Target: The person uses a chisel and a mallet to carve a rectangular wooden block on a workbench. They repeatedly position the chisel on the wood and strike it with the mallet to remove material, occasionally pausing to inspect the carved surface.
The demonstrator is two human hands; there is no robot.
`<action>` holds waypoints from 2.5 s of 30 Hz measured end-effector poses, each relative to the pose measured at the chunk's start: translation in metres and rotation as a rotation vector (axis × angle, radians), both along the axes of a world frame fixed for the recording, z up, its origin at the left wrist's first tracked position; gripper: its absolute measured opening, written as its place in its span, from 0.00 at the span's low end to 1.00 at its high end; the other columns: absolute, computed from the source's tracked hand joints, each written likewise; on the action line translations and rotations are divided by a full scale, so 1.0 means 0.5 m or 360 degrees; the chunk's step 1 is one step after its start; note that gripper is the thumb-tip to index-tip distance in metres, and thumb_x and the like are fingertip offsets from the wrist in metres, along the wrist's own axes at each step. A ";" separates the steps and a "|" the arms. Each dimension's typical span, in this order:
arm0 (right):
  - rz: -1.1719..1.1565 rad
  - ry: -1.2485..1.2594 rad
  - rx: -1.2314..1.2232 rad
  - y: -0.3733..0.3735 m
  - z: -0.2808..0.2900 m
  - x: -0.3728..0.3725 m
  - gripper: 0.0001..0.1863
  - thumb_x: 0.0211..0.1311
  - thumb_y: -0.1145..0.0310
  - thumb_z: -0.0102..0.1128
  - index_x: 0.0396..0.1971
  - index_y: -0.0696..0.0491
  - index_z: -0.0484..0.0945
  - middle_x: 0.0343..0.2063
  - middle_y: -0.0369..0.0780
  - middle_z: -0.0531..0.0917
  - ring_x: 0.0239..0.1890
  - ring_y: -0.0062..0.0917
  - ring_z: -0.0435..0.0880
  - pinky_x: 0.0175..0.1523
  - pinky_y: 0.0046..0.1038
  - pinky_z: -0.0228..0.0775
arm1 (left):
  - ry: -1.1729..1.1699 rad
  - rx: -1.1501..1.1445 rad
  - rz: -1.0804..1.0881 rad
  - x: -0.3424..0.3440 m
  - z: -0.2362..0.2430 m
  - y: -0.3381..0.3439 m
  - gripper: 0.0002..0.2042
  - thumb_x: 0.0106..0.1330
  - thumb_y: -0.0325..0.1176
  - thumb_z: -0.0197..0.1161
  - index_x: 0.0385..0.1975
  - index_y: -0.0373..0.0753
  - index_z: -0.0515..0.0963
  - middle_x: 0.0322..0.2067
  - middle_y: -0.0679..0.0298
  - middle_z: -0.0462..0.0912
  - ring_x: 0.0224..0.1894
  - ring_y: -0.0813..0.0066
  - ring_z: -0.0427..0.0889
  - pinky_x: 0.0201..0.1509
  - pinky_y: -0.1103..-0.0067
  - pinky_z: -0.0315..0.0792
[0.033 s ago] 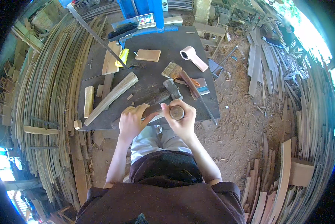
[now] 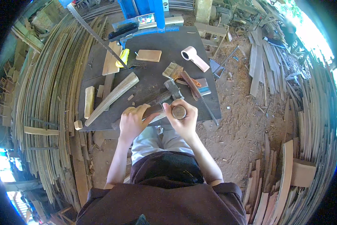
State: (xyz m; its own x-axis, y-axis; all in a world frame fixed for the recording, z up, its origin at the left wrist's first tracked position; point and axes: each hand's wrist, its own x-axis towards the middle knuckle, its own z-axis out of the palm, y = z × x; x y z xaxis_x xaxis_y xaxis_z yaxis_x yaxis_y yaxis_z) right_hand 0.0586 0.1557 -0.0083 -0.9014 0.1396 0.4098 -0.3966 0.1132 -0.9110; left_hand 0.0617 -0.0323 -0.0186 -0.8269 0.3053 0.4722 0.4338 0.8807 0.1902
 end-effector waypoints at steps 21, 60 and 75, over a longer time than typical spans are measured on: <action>0.0102 -0.0088 -0.0189 0.026 -0.033 -0.007 0.12 0.58 0.74 0.69 0.20 0.56 0.74 0.18 0.32 0.77 0.22 0.11 0.70 0.28 0.18 0.62 | -0.0158 0.0086 0.0050 -0.013 0.005 0.018 0.21 0.57 0.55 0.68 0.31 0.40 0.81 0.15 0.59 0.79 0.20 0.63 0.81 0.28 0.73 0.75; 0.0069 -0.0043 -0.0884 0.023 0.004 -0.086 0.16 0.61 0.79 0.51 0.15 0.53 0.60 0.11 0.34 0.64 0.14 0.18 0.61 0.22 0.24 0.53 | -0.0392 0.0008 0.0166 -0.047 0.011 0.022 0.22 0.60 0.55 0.65 0.34 0.37 0.81 0.17 0.56 0.81 0.22 0.59 0.83 0.31 0.69 0.78; 0.0008 -0.0003 -0.0957 0.027 -0.024 -0.062 0.12 0.59 0.80 0.53 0.17 0.55 0.65 0.12 0.35 0.66 0.14 0.18 0.61 0.21 0.23 0.52 | -0.0292 0.0065 0.0134 -0.031 0.012 0.028 0.21 0.59 0.53 0.67 0.32 0.37 0.81 0.15 0.56 0.80 0.20 0.61 0.83 0.32 0.70 0.77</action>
